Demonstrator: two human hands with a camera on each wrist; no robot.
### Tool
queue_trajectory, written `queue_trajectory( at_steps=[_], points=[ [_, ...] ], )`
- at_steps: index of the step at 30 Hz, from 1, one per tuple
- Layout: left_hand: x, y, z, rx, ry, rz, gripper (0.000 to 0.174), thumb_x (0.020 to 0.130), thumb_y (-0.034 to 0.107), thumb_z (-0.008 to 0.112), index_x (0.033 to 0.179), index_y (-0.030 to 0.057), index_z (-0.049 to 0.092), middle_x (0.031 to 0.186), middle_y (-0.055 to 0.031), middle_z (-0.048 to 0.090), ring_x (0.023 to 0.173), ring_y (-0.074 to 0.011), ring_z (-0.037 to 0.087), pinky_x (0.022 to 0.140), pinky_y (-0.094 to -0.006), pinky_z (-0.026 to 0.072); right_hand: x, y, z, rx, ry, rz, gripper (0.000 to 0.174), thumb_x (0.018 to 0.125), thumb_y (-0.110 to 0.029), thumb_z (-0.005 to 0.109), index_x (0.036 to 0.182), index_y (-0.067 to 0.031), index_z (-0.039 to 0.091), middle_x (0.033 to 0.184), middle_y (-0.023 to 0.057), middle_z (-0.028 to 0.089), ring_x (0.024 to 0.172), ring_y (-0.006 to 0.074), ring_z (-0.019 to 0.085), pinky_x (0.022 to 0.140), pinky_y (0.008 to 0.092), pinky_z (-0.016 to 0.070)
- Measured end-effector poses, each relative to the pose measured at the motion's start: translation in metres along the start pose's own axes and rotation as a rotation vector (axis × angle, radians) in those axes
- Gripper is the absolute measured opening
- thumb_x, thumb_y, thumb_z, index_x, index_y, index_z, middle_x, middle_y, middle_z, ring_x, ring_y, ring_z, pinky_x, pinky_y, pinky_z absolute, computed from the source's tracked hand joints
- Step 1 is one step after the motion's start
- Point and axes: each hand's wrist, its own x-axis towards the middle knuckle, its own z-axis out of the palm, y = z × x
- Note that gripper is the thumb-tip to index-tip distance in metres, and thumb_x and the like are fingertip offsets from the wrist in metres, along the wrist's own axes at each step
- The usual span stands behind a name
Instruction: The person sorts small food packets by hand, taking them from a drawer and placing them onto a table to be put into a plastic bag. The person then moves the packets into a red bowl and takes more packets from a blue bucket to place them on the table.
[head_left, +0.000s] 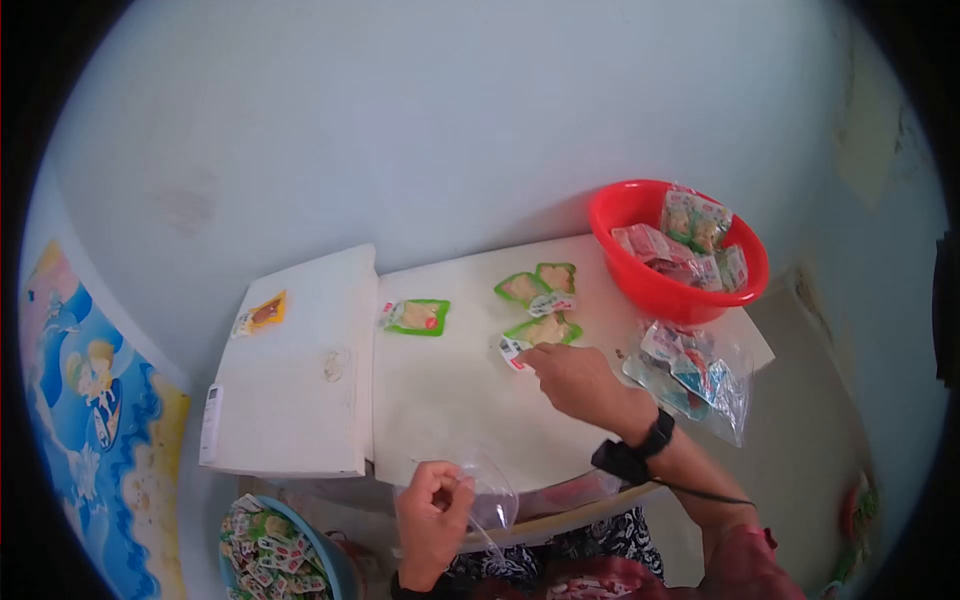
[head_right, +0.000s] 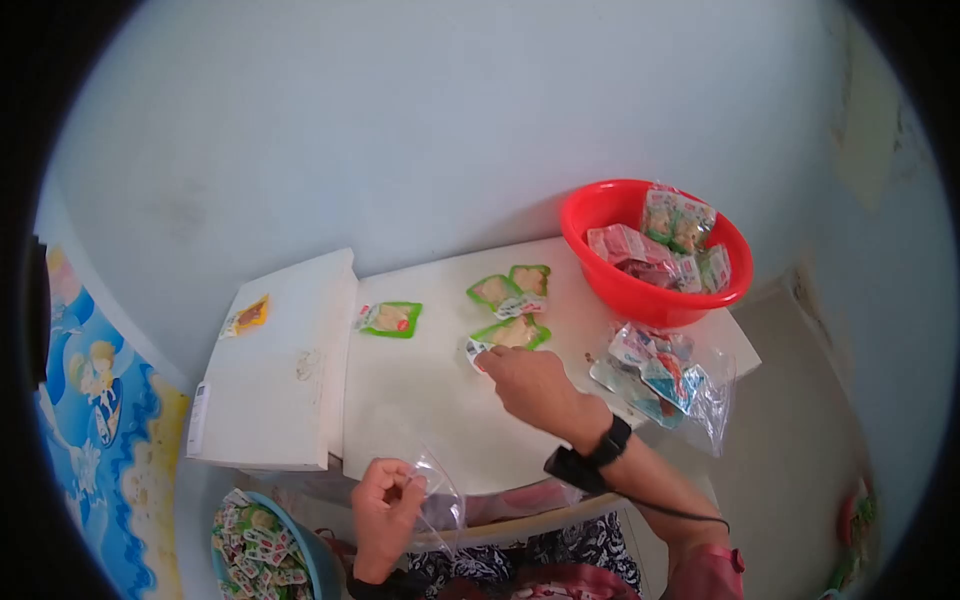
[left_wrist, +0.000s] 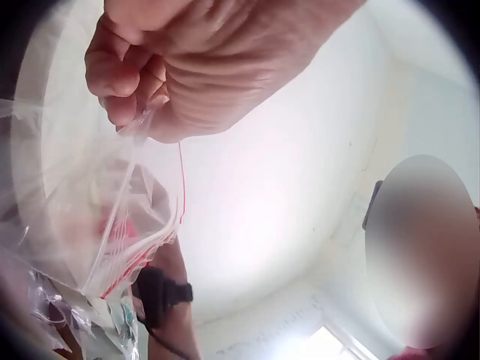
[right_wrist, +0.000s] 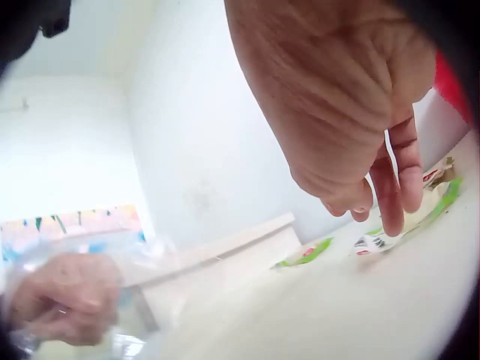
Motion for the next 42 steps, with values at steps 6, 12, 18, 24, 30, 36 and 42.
queue_trajectory(
  at_steps=[6, 12, 18, 24, 30, 36, 42],
  points=[
    [-0.006, 0.003, -0.005, -0.056, -0.044, -0.023, 0.014, 0.095, 0.005, 0.072, 0.104, -0.0010, 0.063, 0.077, 0.0010, 0.066, 0.064, 0.0006, 0.051, 0.056, -0.0191, 0.0395, 0.057, 0.038, 0.011, -0.120, -0.111, -0.174, 0.058, 0.084, 0.006, 0.059, 0.139, -0.0108, 0.060, 0.127, 0.0125, 0.067, 0.106, 0.0349, 0.070, 0.084, 0.0481, 0.0571],
    [-0.004, 0.003, -0.011, -0.090, -0.053, 0.000, 0.014, 0.096, 0.004, 0.071, 0.105, -0.0015, 0.063, 0.077, 0.0009, 0.066, 0.064, -0.0001, 0.053, 0.057, -0.0190, 0.0406, 0.079, 0.040, 0.007, -0.271, -0.216, -0.087, 0.062, 0.081, 0.003, 0.065, 0.140, -0.0168, 0.060, 0.116, 0.0137, 0.067, 0.106, 0.0358, 0.070, 0.083, 0.0512, 0.0561],
    [0.000, 0.007, -0.010, -0.137, -0.025, -0.063, 0.018, 0.097, 0.004, 0.071, 0.111, -0.0017, 0.061, 0.076, -0.0009, 0.065, 0.063, -0.0015, 0.055, 0.056, -0.0198, 0.0420, 0.073, 0.038, -0.006, -0.443, -0.143, -0.202, 0.022, 0.078, -0.006, 0.070, 0.100, -0.0088, 0.069, 0.096, 0.0121, 0.069, 0.091, 0.0337, 0.071, 0.077, 0.0474, 0.0535],
    [0.005, 0.010, 0.001, -0.037, -0.033, -0.014, 0.020, 0.097, 0.005, 0.069, 0.113, 0.0004, 0.058, 0.074, -0.0033, 0.064, 0.054, -0.0041, 0.054, 0.046, -0.0197, 0.0410, 0.022, 0.017, -0.040, -0.247, 0.094, -0.172, 0.011, 0.079, -0.008, 0.071, 0.082, -0.0018, 0.064, 0.086, 0.0153, 0.068, 0.082, 0.0344, 0.069, 0.074, 0.0467, 0.0526],
    [0.011, 0.015, 0.024, 0.005, -0.017, 0.034, 0.020, 0.098, 0.003, 0.068, 0.114, -0.0006, 0.057, 0.075, -0.0036, 0.063, 0.054, -0.0053, 0.055, 0.047, -0.0217, 0.0434, -0.053, -0.022, -0.075, 0.650, 0.486, 0.208, 0.021, 0.093, -0.012, 0.073, 0.106, 0.0024, 0.065, 0.088, 0.0103, 0.070, 0.064, 0.0230, 0.068, 0.055, 0.0322, 0.0514],
    [0.016, 0.017, 0.060, -0.001, -0.022, 0.063, 0.018, 0.101, 0.004, 0.065, 0.115, -0.0018, 0.056, 0.077, -0.0054, 0.064, 0.057, -0.0084, 0.060, 0.049, -0.0244, 0.0496, -0.120, -0.083, -0.052, 1.178, 0.603, 0.297, 0.020, 0.095, -0.002, 0.071, 0.111, 0.0048, 0.061, 0.081, 0.0074, 0.069, 0.063, 0.0115, 0.070, 0.051, 0.0241, 0.0487],
    [0.019, 0.031, 0.069, 0.155, 0.057, 0.094, 0.013, 0.104, 0.007, 0.060, 0.113, -0.0016, 0.057, 0.076, -0.0057, 0.065, 0.062, -0.0088, 0.062, 0.053, -0.0244, 0.0516, -0.138, -0.079, -0.013, 0.969, 0.541, 0.297, 0.012, 0.093, -0.001, 0.073, 0.094, 0.0007, 0.061, 0.070, 0.0063, 0.064, 0.059, 0.0130, 0.067, 0.051, 0.0288, 0.0465]
  ],
)
